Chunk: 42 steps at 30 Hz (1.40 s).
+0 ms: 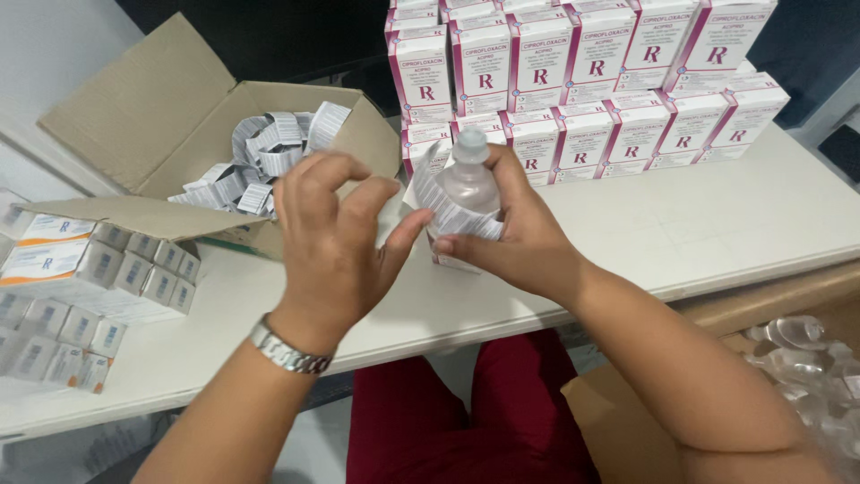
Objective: The person repeatedly opens small white medicine boxes, places a clear plastic bottle inside each box, and closes the flaps. The person stacks the completed boxes on the table and continues the same packing cycle.
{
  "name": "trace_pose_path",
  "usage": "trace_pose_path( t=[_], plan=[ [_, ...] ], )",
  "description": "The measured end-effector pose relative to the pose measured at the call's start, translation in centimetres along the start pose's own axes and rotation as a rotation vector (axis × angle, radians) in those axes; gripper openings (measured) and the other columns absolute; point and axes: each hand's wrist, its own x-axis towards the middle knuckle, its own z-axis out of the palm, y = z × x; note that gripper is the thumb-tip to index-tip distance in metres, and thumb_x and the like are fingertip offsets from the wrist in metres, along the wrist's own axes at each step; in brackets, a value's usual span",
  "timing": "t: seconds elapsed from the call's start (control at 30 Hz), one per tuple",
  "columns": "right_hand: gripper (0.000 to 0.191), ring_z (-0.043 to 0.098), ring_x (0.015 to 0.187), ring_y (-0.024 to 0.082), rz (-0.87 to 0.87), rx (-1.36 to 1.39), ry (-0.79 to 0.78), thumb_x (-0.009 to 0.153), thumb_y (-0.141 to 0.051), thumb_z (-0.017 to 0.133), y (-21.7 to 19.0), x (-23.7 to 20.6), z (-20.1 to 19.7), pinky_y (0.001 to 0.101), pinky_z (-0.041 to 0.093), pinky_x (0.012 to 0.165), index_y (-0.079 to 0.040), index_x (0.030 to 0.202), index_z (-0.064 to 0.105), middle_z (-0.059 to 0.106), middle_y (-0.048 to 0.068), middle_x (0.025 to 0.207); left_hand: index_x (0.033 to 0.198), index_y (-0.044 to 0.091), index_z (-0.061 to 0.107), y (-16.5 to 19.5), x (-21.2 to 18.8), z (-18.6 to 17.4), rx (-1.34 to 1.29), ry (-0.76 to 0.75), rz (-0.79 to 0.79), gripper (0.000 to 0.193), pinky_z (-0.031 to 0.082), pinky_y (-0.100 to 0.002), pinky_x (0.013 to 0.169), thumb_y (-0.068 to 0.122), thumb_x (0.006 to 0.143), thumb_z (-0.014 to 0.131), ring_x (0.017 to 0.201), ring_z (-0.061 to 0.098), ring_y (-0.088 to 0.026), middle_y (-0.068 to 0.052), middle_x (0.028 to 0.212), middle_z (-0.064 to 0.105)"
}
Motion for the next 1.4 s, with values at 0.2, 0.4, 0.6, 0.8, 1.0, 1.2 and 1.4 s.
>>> trace_pose_path(
  t=[0.2, 0.4, 0.6, 0.8, 1.0, 1.2, 1.4],
  plan=[
    [0.082, 0.054, 0.126, 0.026, -0.440, -0.668, 0.172, 0.074, -0.011, 0.090, 0.0, -0.3, 1.0, 0.0420, 0.050, 0.106, -0.003, 0.139, 0.042, 0.049, 0.016, 0.134, 0.158, -0.001, 0.034, 2.7, -2.5, 2.6, -0.491, -0.155, -0.206, 0.080, 0.044, -0.046, 0.120, 0.017, 0.095, 0.080, 0.144, 0.050, -0.041, -0.025, 0.155, 0.046],
    [0.089, 0.056, 0.124, 0.025, -0.510, -0.506, 0.149, 0.073, -0.013, 0.096, 0.9, -0.5, 1.2, 0.0359, 0.058, 0.102, -0.003, 0.140, 0.038, 0.041, 0.018, 0.138, 0.158, 0.001, 0.018, 4.9, -3.8, 3.9, -1.333, -0.158, -0.706, 0.091, 0.059, -0.036, 0.102, 0.015, 0.090, 0.076, 0.134, 0.058, -0.026, -0.017, 0.150, 0.045],
    [0.077, 0.052, 0.142, 0.026, -0.511, -0.365, -0.117, 0.079, -0.006, 0.088, 1.2, -0.4, -0.4, 0.0424, 0.049, 0.124, -0.008, 0.141, 0.043, 0.047, 0.010, 0.144, 0.159, 0.002, 0.030, 4.5, -5.1, 4.3, -1.351, -0.062, -0.699, 0.084, 0.053, -0.037, 0.115, 0.012, 0.092, 0.079, 0.136, 0.058, -0.023, -0.015, 0.148, 0.052],
    [0.068, 0.050, 0.145, 0.024, -0.318, 0.070, -0.301, 0.071, -0.004, 0.092, 1.6, 0.3, -2.2, 0.0478, 0.043, 0.126, -0.014, 0.131, 0.059, 0.040, 0.008, 0.160, 0.159, 0.002, 0.036, 2.6, -5.2, 3.6, -1.529, -0.203, -0.721, 0.084, 0.052, -0.038, 0.114, 0.010, 0.089, 0.081, 0.135, 0.057, -0.023, -0.012, 0.144, 0.055],
    [0.074, 0.060, 0.134, 0.022, -0.147, 0.061, -0.258, 0.069, -0.002, 0.094, 2.9, 0.4, -2.6, 0.0450, 0.047, 0.121, -0.013, 0.129, 0.053, 0.064, 0.006, 0.136, 0.144, 0.017, 0.015, 1.5, -4.7, 3.1, -1.542, -0.357, -0.667, 0.094, 0.052, -0.038, 0.106, 0.021, 0.082, 0.086, 0.134, 0.051, -0.019, -0.005, 0.141, 0.045],
    [0.085, 0.059, 0.122, 0.019, -0.164, 0.139, -0.209, 0.066, 0.001, 0.094, 2.9, 0.4, -1.9, 0.0404, 0.048, 0.113, -0.010, 0.137, 0.049, 0.061, 0.005, 0.128, 0.151, 0.007, 0.028, 2.8, -4.8, 4.2, -1.543, -0.071, -0.725, 0.084, 0.048, -0.040, 0.118, 0.031, 0.090, 0.082, 0.137, 0.054, -0.023, -0.011, 0.144, 0.052],
    [0.083, 0.057, 0.134, 0.020, -0.124, 0.210, -0.195, 0.072, -0.001, 0.091, 2.5, 0.7, -1.7, 0.0393, 0.051, 0.114, -0.004, 0.144, 0.050, 0.057, 0.007, 0.141, 0.161, 0.005, 0.029, 3.8, -5.0, 5.0, -1.524, 0.080, -0.735, 0.087, 0.045, -0.038, 0.119, 0.024, 0.093, 0.080, 0.140, 0.051, -0.020, -0.012, 0.152, 0.049]
  ],
)
